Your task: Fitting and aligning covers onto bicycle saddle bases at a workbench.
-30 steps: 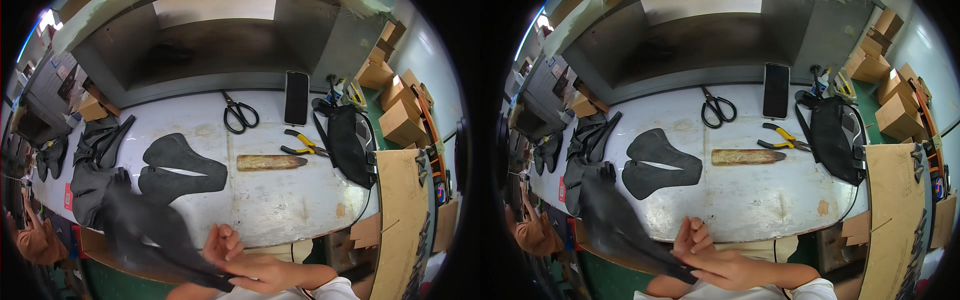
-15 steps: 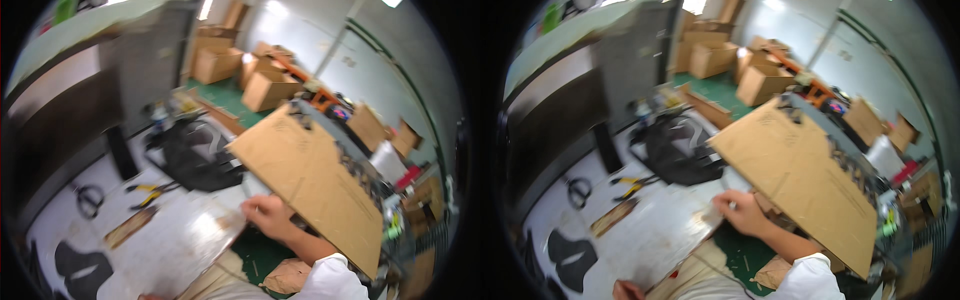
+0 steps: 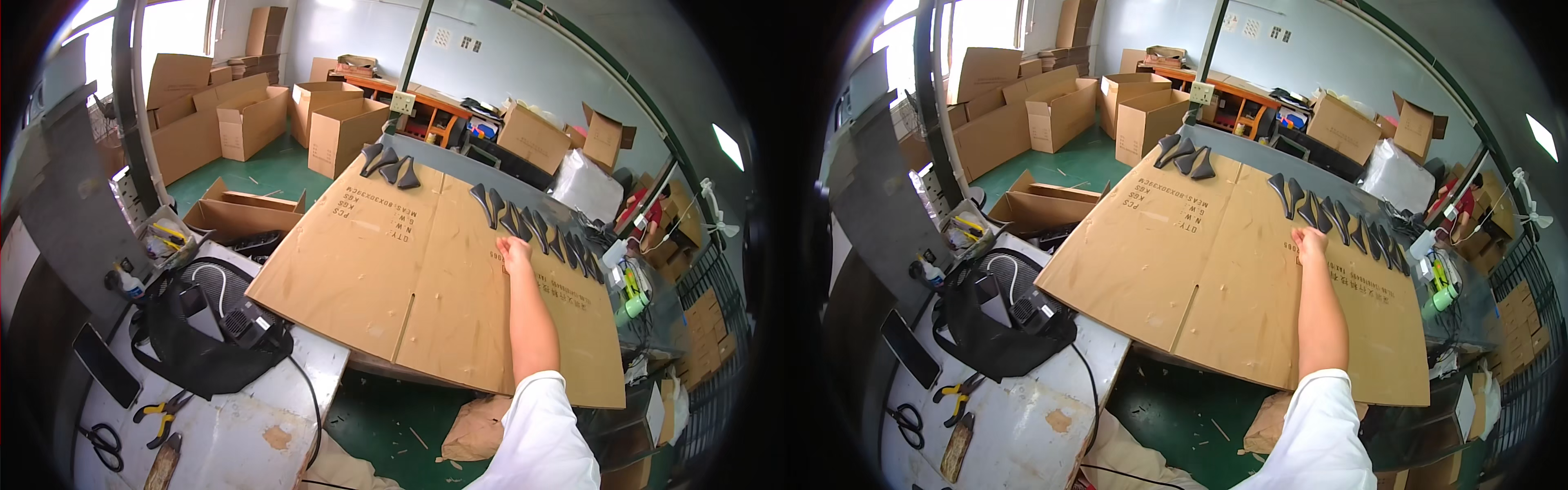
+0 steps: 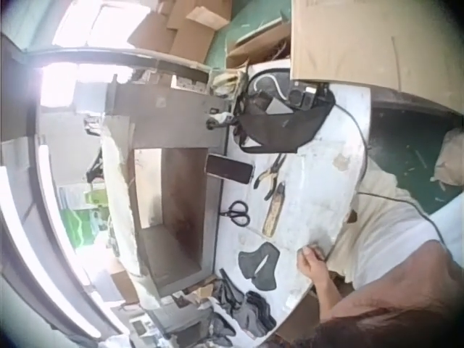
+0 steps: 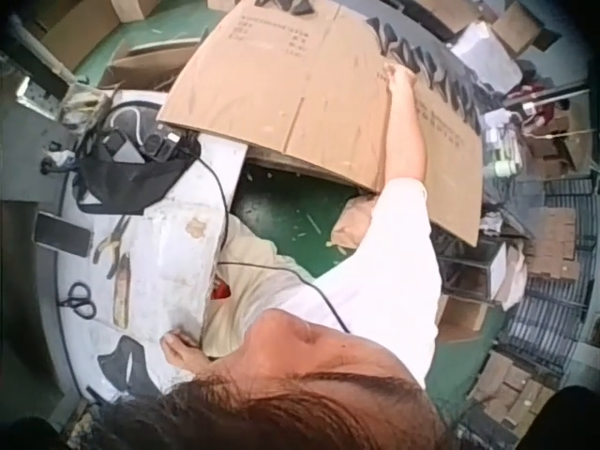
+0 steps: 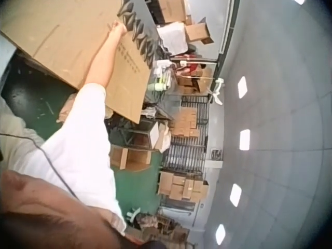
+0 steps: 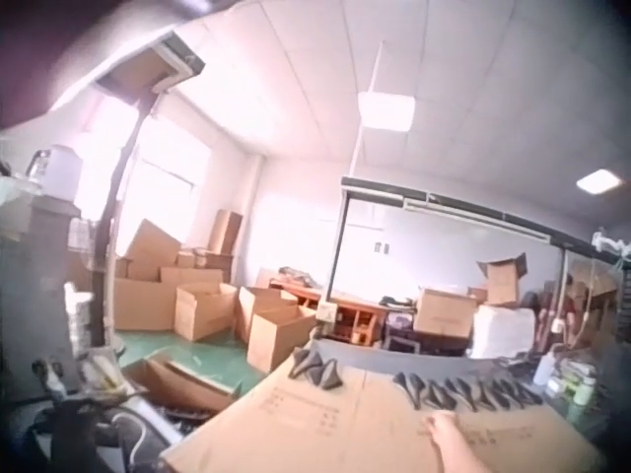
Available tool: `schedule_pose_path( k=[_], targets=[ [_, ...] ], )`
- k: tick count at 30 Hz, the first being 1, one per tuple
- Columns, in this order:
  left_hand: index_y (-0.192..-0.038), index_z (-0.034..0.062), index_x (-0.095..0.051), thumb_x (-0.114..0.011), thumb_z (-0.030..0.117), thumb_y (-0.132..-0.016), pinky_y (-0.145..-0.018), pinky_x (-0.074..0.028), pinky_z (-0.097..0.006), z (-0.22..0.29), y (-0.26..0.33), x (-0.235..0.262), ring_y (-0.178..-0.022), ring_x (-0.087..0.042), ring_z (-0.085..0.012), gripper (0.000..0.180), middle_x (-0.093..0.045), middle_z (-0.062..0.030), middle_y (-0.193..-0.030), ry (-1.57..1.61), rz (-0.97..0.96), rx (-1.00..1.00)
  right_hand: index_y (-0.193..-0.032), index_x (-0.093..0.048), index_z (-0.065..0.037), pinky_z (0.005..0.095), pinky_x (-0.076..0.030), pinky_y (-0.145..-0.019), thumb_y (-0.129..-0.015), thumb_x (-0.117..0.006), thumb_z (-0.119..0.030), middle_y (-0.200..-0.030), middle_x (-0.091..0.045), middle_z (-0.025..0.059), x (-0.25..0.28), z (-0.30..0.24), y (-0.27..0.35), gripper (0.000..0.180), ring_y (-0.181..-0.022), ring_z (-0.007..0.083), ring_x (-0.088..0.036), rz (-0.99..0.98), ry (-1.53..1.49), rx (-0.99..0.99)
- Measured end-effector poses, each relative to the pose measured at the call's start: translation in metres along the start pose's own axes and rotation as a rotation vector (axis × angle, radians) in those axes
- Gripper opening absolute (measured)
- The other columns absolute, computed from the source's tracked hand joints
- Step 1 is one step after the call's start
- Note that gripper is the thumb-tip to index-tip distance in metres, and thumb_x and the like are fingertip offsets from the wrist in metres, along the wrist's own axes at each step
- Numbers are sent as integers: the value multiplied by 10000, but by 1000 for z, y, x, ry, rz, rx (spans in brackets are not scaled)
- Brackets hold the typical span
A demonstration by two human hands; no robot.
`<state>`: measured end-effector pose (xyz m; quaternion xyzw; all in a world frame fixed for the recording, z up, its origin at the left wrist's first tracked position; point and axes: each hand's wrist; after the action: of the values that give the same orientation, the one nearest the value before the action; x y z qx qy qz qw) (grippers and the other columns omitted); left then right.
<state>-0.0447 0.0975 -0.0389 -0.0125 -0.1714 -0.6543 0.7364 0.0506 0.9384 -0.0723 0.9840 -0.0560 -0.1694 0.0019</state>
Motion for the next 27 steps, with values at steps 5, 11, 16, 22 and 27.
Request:
schedule_pose_path(
  k=[5, 11, 16, 22, 27],
  targets=[
    [-771, 37, -516, -528, 318, -1001, -421, -262, -252, -4, 0, -15, -465, -341, -82, 363, -406, 11, -570, -86, 72, -135, -895, -524, 42, 344, -592, -615, -972, -488, -66, -803, -622, 153, -37, 0, -42, 137, -640, 240, -632, -264, 34, -320],
    [-745, 45, -491, -532, 283, -999, -419, -286, -247, -12, -2, -22, -463, -352, -78, 351, -411, 10, -555, -163, 115, -228, -595, -422, -129, 284, -317, -429, -967, -517, -501, -501, -389, -8, -70, -2, -71, 535, -458, 144, -427, -134, -194, -585],
    [-714, 44, -470, -526, 253, -1000, -426, -305, -244, -10, 1, -34, -463, -355, -78, 359, -419, 5, -554, -162, 159, -272, -634, -515, -52, 365, -357, -428, -993, -496, -429, -521, -458, 43, -104, 15, -32, 521, -476, 205, -484, 146, 345, 222],
    [-712, 24, -500, -528, 193, -994, -443, -342, -251, -6, 7, -19, -464, -386, -80, 330, -448, -1, -556, -238, 152, -342, -903, -648, -46, 420, -484, -567, -899, -623, -143, -752, -626, 145, -146, 30, 125, 101, -653, 326, -615, -708, 558, 1342],
    [-698, 37, -503, -521, 168, -995, -451, -349, -245, -21, 8, -8, -477, -401, -71, 325, -463, 6, -556, -158, 149, -372, -1022, -637, 27, 309, -525, -659, -931, -574, -120, -786, -665, 121, -150, 16, 365, 184, -703, 199, -666, -1448, 25, 588]
  ],
)
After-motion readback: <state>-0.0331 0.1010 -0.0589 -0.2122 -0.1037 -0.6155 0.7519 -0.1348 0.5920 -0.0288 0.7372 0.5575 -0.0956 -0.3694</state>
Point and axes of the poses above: each hand's wrist, its own y-axis away from the middle knuckle, its own x-axis out of the back of the hand, z = x × y
